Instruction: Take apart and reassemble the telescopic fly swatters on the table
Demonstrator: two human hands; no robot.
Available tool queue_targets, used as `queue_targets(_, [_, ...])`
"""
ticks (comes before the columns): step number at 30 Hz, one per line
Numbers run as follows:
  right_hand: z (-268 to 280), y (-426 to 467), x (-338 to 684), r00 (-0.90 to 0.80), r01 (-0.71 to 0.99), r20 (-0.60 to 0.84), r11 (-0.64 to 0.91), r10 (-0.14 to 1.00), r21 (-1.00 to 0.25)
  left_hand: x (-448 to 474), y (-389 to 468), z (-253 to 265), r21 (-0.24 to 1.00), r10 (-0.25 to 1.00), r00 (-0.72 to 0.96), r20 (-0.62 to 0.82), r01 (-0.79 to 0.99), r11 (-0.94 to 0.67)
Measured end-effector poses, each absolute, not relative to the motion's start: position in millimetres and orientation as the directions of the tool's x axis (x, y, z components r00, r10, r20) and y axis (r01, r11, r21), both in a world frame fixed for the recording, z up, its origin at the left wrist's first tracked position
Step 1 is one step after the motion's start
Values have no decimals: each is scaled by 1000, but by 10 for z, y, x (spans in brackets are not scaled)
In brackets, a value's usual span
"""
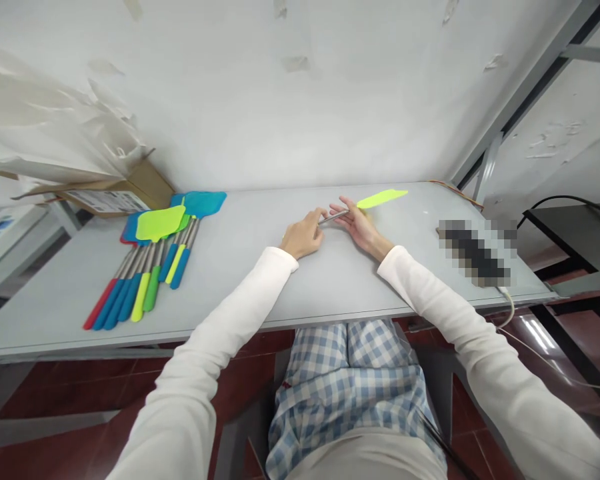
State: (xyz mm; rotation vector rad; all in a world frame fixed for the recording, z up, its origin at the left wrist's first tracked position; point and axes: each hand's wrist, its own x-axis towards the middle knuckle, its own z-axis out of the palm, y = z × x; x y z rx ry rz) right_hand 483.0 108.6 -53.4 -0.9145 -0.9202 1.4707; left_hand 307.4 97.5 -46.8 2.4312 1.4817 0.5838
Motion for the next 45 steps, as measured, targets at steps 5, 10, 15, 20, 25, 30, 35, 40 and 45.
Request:
queue_targets(5, [-479,1053,4810,-151,-466,-5,-76,989,-881,3048,1016,-475,400,919,341,199,828,-394])
queue_targets(10, [-484,1071,4807,-149,-431,55,-15,987,-902,3090,1030,-452,402,932,323,162,841,-362])
queue_targets(15, [-543,1173,4864,-13,-435,56,44,998,-899,3137,989,-449,328,930,342,136,870,-368])
queue_targets(20, [-554,1229,4941,132,-394,28,79,991,-916,3100,1020,-438,273,928,370,50,888,-369])
queue_targets(25, [-507,1228,4918,175,-417,54,124,983,-900,3067,1064,-375,273,926,375,42,887,-372])
queue_targets(30, [-450,1254,4957,207,-446,53,143,977,-883,3046,1082,-346,290,924,379,58,879,-379])
queue_targets(35, [-418,1345,5246,357,-478,-8,175,934,-861,2864,1122,-342,174,925,379,31,909,-379])
queue_targets(40, [-395,1428,5455,373,-496,-29,173,927,-851,2625,1185,-293,129,934,355,36,925,-357])
queue_targets(45, [-376,1451,5485,386,-506,-25,189,922,-842,2575,1203,-256,150,929,365,57,917,-370])
